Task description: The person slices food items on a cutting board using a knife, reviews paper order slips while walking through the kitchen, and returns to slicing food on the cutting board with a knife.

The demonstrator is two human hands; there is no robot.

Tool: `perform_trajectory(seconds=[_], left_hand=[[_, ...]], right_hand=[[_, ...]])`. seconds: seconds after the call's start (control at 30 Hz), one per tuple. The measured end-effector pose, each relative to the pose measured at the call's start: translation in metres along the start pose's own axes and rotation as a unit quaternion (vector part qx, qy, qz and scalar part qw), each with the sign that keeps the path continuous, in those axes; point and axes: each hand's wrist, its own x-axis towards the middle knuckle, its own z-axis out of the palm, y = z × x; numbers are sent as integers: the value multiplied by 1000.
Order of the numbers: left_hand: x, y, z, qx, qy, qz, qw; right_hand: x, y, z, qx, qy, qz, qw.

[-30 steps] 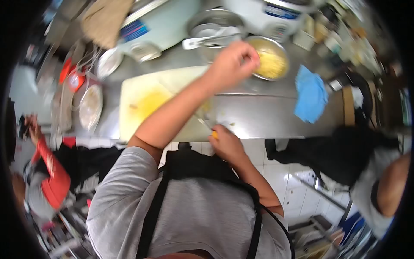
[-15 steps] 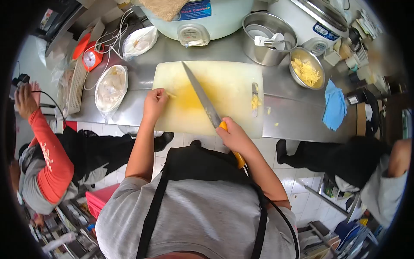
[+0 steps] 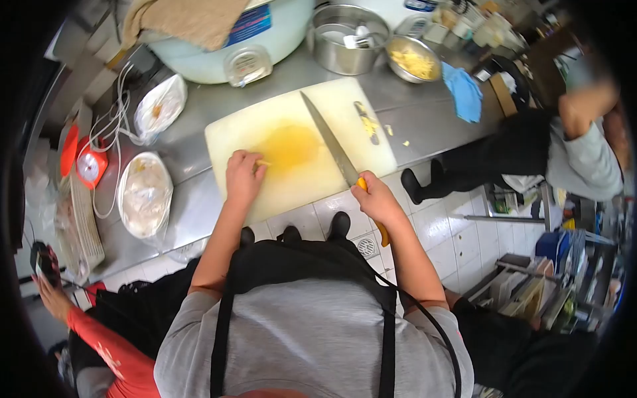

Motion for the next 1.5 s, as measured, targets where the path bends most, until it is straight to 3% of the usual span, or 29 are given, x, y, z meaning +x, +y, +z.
perform_trajectory(seconds=[0.17, 0.33, 0.37, 0.43, 0.53, 0.63, 0.73, 0.83, 0.9, 0.93, 1.03, 1.13, 1.33, 1.43, 1.5], left_hand=[[9, 4, 3, 16, -52, 3, 999], [30, 31, 14, -10, -135, -112, 984], [34, 32, 25, -113, -142, -138, 974], [40, 31, 42, -307, -144, -193, 921], [58, 57, 29, -538, -243, -373, 716], [65, 75, 33, -636, -237, -402, 615], [68, 89, 48, -657, -199, -435, 582], [89, 113, 70, -377, -291, -354, 805], [98, 131, 90, -231, -285, -152, 918], [103, 142, 99, -151, -273, -46, 949], [121, 184, 112, 60, -350, 12, 935], [124, 201, 130, 164, -370, -5, 914], [126, 194, 169, 271, -322, 22, 907], [132, 189, 174, 274, -315, 38, 908], [144, 180, 168, 235, -343, 58, 908]], right_hand=[[-6, 25, -23, -30, 105, -19, 994], [-6, 38, -29, -17, 98, -72, 992], [-6, 39, -35, -24, 95, -59, 993], [-7, 37, -42, -38, 75, -38, 996], [-1, 50, -55, -20, 61, -37, 997], [3, 59, -71, -3, 52, -38, 998], [6, 65, -88, 9, 60, -45, 997], [5, 65, -107, 2, 82, -42, 996], [6, 72, -117, -3, 99, -47, 994], [6, 76, -121, -5, 105, -49, 993], [8, 86, -131, 2, 96, -38, 995], [8, 102, -135, 13, 89, -21, 996], [2, 119, -142, 2, 101, -31, 994], [-4, 125, -144, 31, 102, -67, 992], [-9, 125, -150, 27, 90, -38, 995]])
